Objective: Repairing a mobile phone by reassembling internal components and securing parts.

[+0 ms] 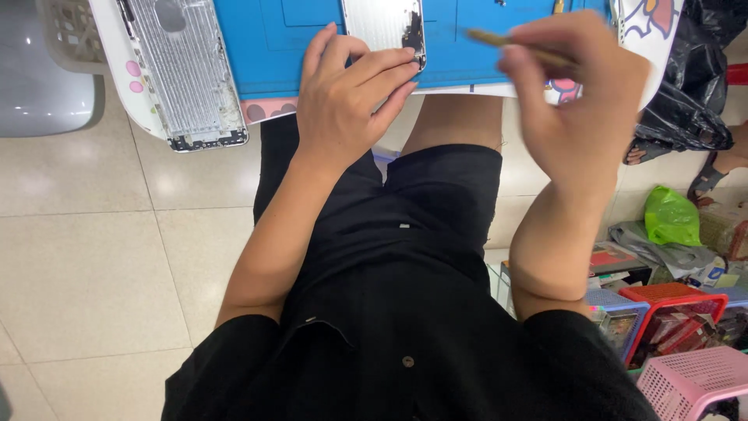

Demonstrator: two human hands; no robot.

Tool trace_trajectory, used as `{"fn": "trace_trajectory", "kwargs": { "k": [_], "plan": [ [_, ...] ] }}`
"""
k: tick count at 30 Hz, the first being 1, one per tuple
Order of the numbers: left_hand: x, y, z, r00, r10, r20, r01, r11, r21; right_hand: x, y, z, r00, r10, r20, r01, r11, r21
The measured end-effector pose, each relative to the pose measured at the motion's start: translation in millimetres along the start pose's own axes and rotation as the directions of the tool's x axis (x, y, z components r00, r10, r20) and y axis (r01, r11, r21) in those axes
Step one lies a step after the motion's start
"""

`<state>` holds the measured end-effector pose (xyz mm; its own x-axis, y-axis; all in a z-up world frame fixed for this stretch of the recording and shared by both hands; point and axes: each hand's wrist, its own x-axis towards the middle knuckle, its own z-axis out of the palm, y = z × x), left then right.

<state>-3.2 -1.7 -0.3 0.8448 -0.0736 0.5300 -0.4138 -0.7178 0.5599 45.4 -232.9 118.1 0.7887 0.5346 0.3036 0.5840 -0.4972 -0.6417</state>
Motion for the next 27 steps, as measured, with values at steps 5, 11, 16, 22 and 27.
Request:
{"fn": "trace_trajectory", "kwargs": {
  "k": [5,11,16,22,27],
  "plan": [
    [0.3,2.2,-1.4,0.999,0.034,0.012,-0.035,0.999,0.040,-82.3,49.8,3.9,0.804,0.325,-0.499,-0.057,0.876,0.480],
    [6.8,8.1,-1.0,0.999,0.029,0.014,-0.029,0.997,0.069,-134.9,76.5,26.5,0.669,0.587,-0.457,-0.029,0.634,0.772],
    [6.4,8.3,3.8,0.999,0.014,0.032,-0.018,0.991,0.130,-121.1,69.6,39.3,0.694,0.634,-0.343,-0.174,0.609,0.774],
    [3.5,4.8,10.7,0.999,0.014,0.037,-0.021,0.978,0.206,-101.5,74.0,45.6,0.711,0.597,-0.372,-0.316,0.744,0.589],
    [2.4,2.6,13.4,0.999,0.006,0.035,-0.014,0.971,0.238,-53.5,74.9,33.3,0.854,0.353,-0.383,-0.330,0.935,0.127]
  ]
}}
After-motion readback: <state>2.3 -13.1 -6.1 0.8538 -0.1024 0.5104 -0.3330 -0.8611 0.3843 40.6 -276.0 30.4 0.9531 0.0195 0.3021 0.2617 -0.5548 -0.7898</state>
